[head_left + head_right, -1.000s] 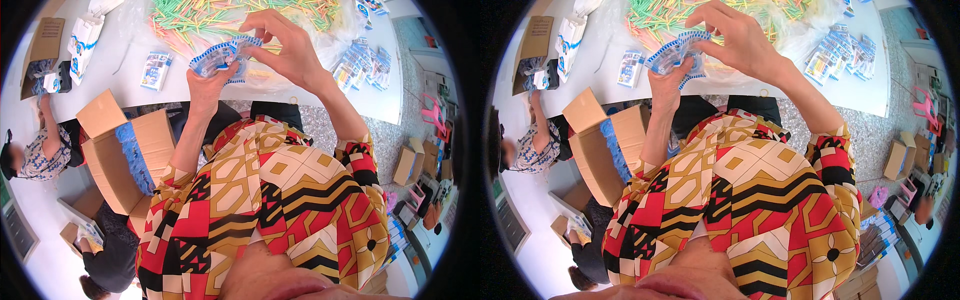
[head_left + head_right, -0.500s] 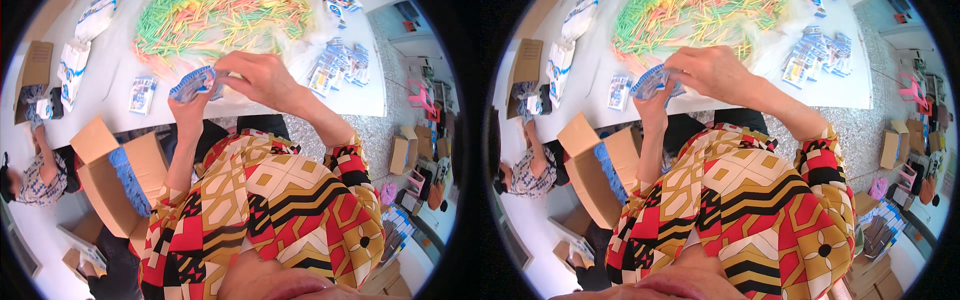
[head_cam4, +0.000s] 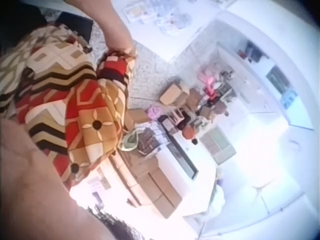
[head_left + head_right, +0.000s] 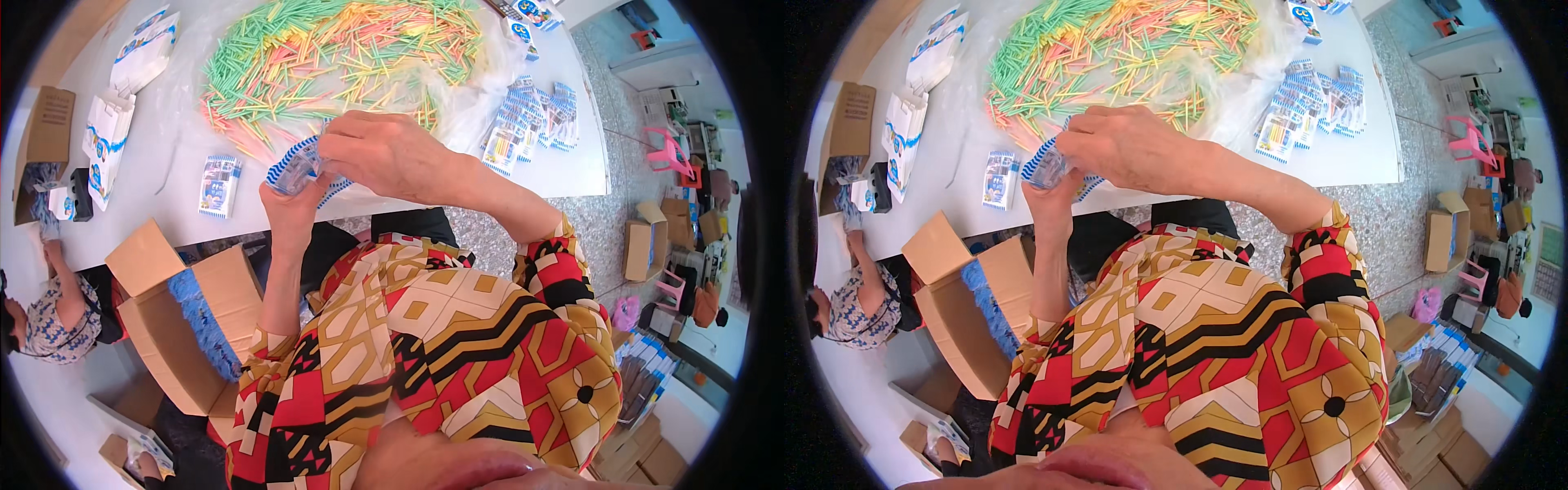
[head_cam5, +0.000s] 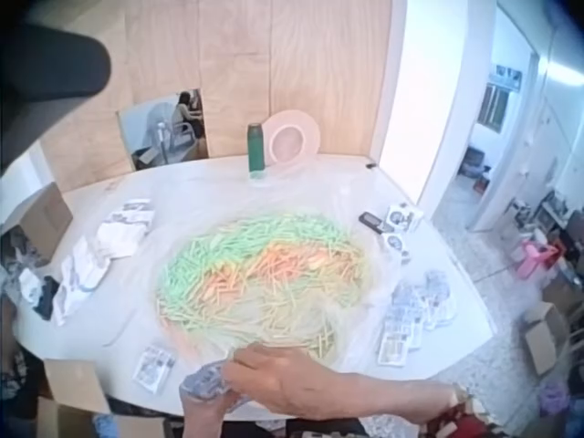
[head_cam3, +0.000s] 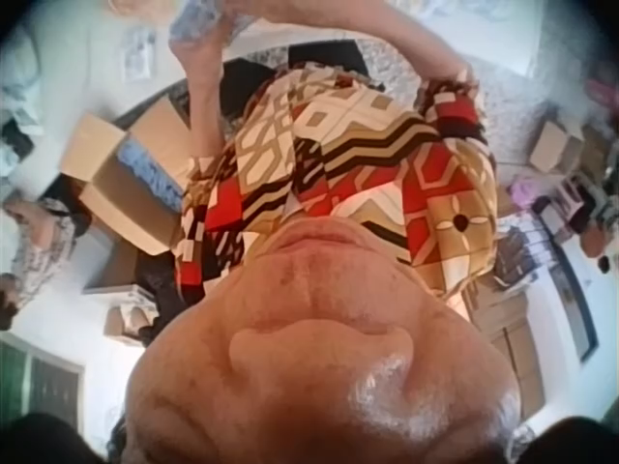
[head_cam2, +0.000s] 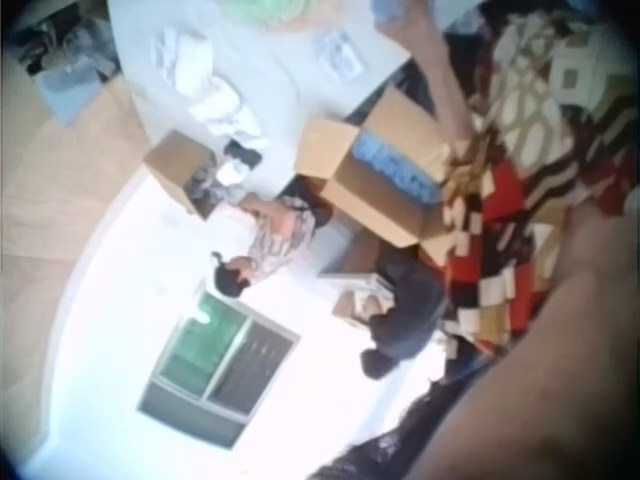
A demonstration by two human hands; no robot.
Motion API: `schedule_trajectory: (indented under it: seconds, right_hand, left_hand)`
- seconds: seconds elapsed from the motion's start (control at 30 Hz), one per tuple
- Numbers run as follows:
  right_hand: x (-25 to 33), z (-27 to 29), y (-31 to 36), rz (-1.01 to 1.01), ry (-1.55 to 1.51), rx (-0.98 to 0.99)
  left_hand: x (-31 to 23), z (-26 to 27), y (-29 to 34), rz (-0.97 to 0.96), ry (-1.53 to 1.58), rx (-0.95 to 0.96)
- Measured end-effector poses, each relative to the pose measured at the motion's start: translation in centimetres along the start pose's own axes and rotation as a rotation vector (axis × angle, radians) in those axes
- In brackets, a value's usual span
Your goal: Manually sorting and placing small colorful plastic toy components into small packaging bags at a workbench.
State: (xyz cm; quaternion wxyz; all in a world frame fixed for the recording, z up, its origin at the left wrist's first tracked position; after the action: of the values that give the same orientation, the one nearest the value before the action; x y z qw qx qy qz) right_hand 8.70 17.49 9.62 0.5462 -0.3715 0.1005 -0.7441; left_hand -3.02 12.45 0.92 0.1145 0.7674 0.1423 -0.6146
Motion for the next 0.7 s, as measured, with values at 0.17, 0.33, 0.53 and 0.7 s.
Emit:
schedule_trajectory:
  seconds: [0.17, 0.33, 0.53, 0.7]
  right_hand:
    - [0.7, 0.0, -0.6, 0.006, 0.012, 0.062]
    - [1.0, 0.3, -0.4, -0.005, 0.032, 0.020]
    - [0.6, 0.3, -0.5, -0.034, 0.104, 0.063]
    - [0.8, 0.0, -0.3, -0.019, 0.112, 0.068]
  left_hand:
    - [1.0, 0.4, -0.4, -0.036, 0.009, -0.063]
    - [1.0, -0.2, -0.7, -0.037, 0.064, -0.046]
    - [1.5, -0.9, -0.6, -0.031, 0.121, 0.003]
    - [1.4, -0.5, -0.7, -0.005, 0.160, -0.052]
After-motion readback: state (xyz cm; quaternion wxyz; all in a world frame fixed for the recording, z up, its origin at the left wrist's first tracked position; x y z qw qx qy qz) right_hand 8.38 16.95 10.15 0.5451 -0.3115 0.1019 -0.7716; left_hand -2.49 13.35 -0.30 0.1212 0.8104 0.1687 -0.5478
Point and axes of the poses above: each hand's wrist, its own y-axis away from the middle knuckle, its own z-axis out of the back of the hand, x = y × z, the point moved 7 cm from there along -y, towards the middle knuckle, and after that the axes turned 3 degrees about -x, right-handed, at the moved point
